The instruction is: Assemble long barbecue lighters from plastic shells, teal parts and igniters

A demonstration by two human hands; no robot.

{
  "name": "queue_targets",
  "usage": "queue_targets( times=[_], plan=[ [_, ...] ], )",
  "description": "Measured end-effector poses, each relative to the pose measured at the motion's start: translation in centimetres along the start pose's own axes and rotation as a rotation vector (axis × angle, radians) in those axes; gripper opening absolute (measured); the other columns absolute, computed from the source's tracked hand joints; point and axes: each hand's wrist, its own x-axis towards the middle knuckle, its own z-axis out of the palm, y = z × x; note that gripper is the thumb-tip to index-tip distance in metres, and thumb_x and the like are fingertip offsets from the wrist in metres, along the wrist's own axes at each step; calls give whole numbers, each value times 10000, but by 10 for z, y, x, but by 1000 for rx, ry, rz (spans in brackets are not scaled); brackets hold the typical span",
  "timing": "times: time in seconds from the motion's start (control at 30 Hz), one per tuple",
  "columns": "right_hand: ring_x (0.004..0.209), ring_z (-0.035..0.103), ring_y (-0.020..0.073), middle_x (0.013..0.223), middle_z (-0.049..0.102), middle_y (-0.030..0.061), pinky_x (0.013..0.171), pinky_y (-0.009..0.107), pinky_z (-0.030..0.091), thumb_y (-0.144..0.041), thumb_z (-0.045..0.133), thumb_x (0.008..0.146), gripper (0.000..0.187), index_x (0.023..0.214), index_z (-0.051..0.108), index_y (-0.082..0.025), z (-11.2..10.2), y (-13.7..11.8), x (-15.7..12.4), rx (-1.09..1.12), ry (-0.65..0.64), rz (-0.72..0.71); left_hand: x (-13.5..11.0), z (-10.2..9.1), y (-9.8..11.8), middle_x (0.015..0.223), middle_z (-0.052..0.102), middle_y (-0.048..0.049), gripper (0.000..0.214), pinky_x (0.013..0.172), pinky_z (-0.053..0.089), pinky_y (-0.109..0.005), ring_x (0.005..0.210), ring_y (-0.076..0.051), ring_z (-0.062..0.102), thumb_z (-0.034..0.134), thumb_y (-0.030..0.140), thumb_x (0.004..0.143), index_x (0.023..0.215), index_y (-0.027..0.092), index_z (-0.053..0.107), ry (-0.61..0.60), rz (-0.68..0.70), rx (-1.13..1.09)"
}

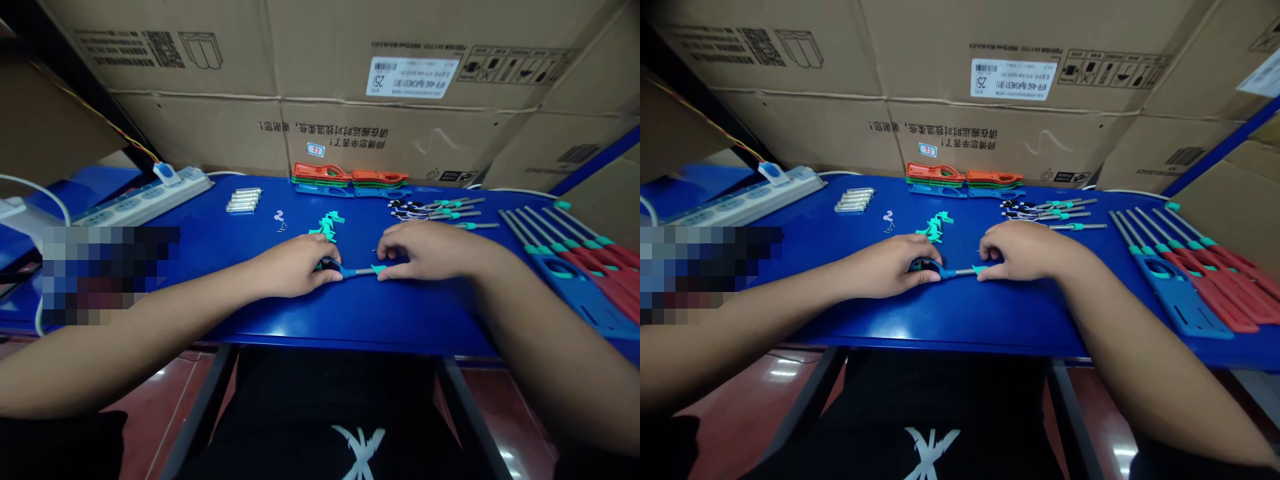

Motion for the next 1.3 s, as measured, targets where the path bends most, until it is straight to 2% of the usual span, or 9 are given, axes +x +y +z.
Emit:
queue_targets(
  times=[0.17, 0.33, 0.47, 0.7, 0.9, 1.07, 1.17, 1.23, 1.3],
  plan=[
    [846, 592, 210, 903, 688, 62, 667, 293, 369, -333, 618, 897, 162, 903, 687, -186, 12, -20, 10, -110, 64, -100, -2, -1, 7, 934, 706, -48, 168, 737, 438, -304, 851, -206, 647, 658, 328, 910, 974, 173, 647, 81, -73, 57],
    [889, 605, 239, 956, 707, 107, 753, 334, 397, -363, 482, 1004, 292, 1022, 683, -151, 23, -44, 17, -244, 230, -119, -5, -4, 10, 710, 635, 13, 149, 580, 339, -258, 579, -128, 535, 664, 301, 897, 841, 179, 601, 206, -57, 76],
    [867, 603, 259, 896, 711, 134, 732, 353, 382, -355, 447, 1025, 342, 994, 701, -127, 29, -51, 20, -372, 266, -41, -9, -6, 12, 697, 622, 10, 106, 573, 323, -258, 591, -136, 536, 631, 278, 896, 854, 188, 593, 275, -55, 76],
    [809, 589, 242, 852, 702, 130, 723, 356, 372, -133, 400, 972, 302, 1049, 690, -98, 37, -54, 21, -528, 419, -237, -8, -5, 9, 640, 578, 43, 212, 581, 348, -239, 591, -109, 495, 710, 279, 807, 717, 176, 548, 318, -119, -207],
    [783, 604, 231, 853, 703, 123, 686, 342, 367, -152, 441, 966, 255, 1026, 687, -115, 34, -59, 20, -485, 269, -211, 1, 2, 2, 658, 634, 29, 218, 598, 405, -238, 619, -118, 562, 732, 261, 768, 697, 174, 546, 205, -191, -436],
    [820, 622, 230, 925, 723, 129, 702, 330, 380, -269, 424, 1015, 300, 1052, 688, -133, 21, -51, 15, -341, 260, -112, 3, -10, -3, 728, 685, -1, 228, 617, 431, -236, 656, -124, 601, 703, 381, 828, 817, 164, 632, 242, -102, -451],
    [814, 631, 218, 927, 724, 104, 696, 314, 388, -315, 434, 1015, 300, 1010, 690, -160, 12, -39, 10, -191, 199, -76, -4, -31, -13, 724, 679, 7, 332, 573, 395, -229, 606, -123, 572, 641, 487, 871, 971, 174, 693, 57, -129, -323],
    [803, 633, 209, 910, 718, 93, 689, 307, 394, -322, 450, 1006, 290, 960, 691, -166, 7, -29, 7, -112, 167, -64, -9, -44, -22, 722, 668, 16, 322, 562, 376, -225, 608, -125, 563, 700, 504, 811, 862, 186, 712, -176, -143, -241],
    [803, 631, 207, 883, 710, 86, 695, 309, 404, -334, 477, 992, 284, 927, 699, -169, 4, -20, 4, -64, 169, -77, -11, -51, -28, 685, 639, 25, 300, 560, 368, -223, 600, -124, 548, 712, 488, 794, 773, 189, 699, -254, -188, -255]
  ],
)
